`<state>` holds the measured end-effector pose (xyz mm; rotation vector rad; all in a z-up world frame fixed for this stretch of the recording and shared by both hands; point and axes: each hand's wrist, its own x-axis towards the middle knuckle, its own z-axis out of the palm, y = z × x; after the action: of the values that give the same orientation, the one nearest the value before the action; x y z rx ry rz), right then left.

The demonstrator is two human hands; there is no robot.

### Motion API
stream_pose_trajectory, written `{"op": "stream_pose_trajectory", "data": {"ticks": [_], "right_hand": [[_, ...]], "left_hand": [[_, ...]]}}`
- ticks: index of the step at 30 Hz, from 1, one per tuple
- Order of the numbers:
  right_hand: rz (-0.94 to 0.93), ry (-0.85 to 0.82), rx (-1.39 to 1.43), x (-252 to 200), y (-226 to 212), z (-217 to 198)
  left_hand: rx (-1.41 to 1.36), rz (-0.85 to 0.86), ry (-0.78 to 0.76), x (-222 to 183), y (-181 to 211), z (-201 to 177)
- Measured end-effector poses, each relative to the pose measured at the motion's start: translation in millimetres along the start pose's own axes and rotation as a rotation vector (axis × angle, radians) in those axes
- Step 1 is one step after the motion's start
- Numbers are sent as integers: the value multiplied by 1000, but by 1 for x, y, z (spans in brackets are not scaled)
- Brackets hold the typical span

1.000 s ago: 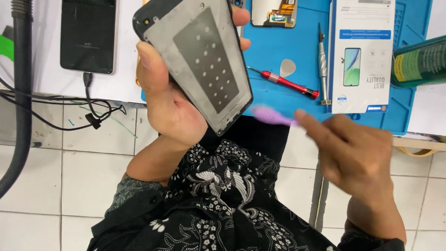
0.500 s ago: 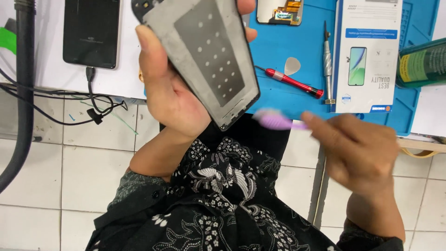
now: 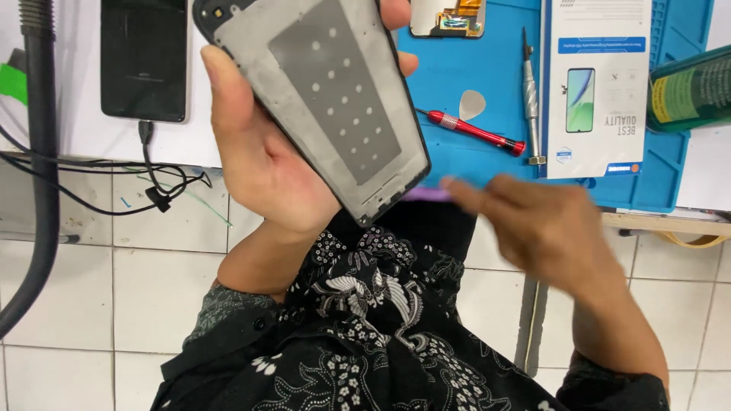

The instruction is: The person cleans the internal frame of a mobile phone with a brush, unboxes a new replacement screen, removes its protective film, and fits it into the frame.

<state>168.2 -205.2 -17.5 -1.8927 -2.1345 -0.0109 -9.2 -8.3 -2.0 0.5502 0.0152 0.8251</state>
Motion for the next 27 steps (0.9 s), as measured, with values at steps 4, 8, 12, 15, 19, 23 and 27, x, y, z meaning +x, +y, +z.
{"op": "stream_pose_trajectory", "data": {"ticks": [4, 8, 12, 15, 19, 23, 27], "right_hand": [[38, 27, 192, -19, 0, -43], [50, 137, 126, -12, -35, -42], [-145, -8, 189, -4, -8, -18], [37, -50, -4, -23, 13, -50], [127, 40, -40, -33, 9, -55], [159, 306, 67, -10, -12, -35], [101, 347, -74, 13, -5, -11]], "left_hand": [[16, 2, -83, 6, 3, -7], [0, 18, -33, 7, -11, -2], [-48, -120, 15, 10, -16, 4], [-160, -175, 19, 15, -10, -9], [-201, -159, 26, 13, -16, -3], [-137, -270, -27, 10, -20, 8], [-152, -344, -49, 5, -23, 19]]}}
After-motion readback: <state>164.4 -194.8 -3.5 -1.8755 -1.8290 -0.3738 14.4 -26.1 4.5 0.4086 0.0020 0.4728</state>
